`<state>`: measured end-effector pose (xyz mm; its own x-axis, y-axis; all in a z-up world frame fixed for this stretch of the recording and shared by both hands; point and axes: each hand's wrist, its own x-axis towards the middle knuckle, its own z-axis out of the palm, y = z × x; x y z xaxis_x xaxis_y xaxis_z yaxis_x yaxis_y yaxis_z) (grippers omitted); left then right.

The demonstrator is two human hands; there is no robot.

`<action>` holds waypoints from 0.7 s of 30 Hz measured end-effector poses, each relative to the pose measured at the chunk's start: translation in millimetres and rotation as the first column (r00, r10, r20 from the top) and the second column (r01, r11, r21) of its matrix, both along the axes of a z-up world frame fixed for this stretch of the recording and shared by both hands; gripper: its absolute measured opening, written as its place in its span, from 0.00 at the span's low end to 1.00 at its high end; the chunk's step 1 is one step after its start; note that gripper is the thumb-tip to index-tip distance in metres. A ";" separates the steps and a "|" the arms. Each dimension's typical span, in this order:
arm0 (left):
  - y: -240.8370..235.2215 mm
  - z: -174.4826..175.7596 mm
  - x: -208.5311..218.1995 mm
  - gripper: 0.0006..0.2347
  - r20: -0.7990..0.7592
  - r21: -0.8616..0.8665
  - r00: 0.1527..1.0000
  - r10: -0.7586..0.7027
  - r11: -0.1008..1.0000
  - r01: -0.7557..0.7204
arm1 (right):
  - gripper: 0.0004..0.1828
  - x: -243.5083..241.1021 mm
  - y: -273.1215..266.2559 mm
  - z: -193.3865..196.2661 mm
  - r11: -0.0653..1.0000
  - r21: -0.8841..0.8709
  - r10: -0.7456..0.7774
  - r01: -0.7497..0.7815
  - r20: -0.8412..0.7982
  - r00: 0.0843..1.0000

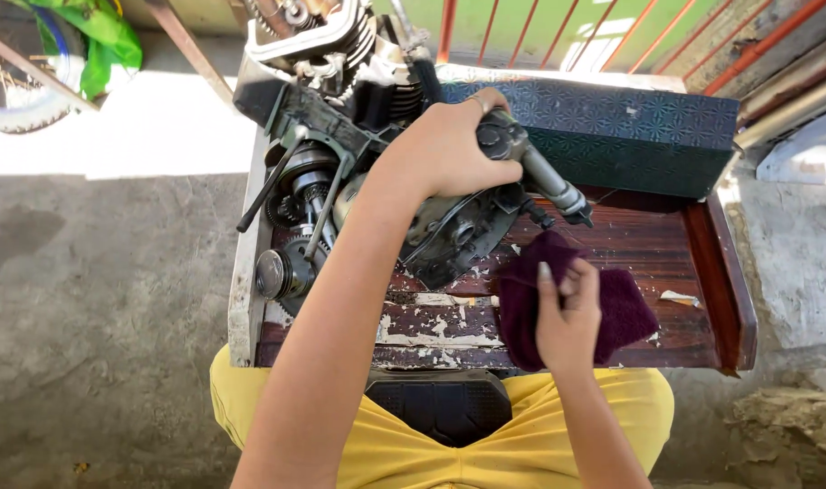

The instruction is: Cleaning disassembled motorcycle engine components using a cloth

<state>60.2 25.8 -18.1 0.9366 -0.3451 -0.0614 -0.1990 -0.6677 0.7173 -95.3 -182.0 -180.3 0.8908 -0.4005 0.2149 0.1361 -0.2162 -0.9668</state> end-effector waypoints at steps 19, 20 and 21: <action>-30.3 -4.7 4.4 0.32 0.205 0.001 0.977 0.060 0.998 -0.061 | 0.45 20.3 14.4 7.6 0.062 -0.949 0.387 -0.310 -0.264 0.883; -29.6 -1.8 -0.3 0.29 0.157 -0.016 0.986 0.062 0.998 -0.061 | 0.44 22.9 9.8 4.0 0.187 -0.858 0.413 -0.479 -0.374 0.830; -33.3 -6.2 1.1 0.29 0.148 -0.019 0.987 0.064 0.998 -0.062 | 0.44 20.0 12.6 3.2 0.184 -0.854 0.412 -0.487 -0.383 0.827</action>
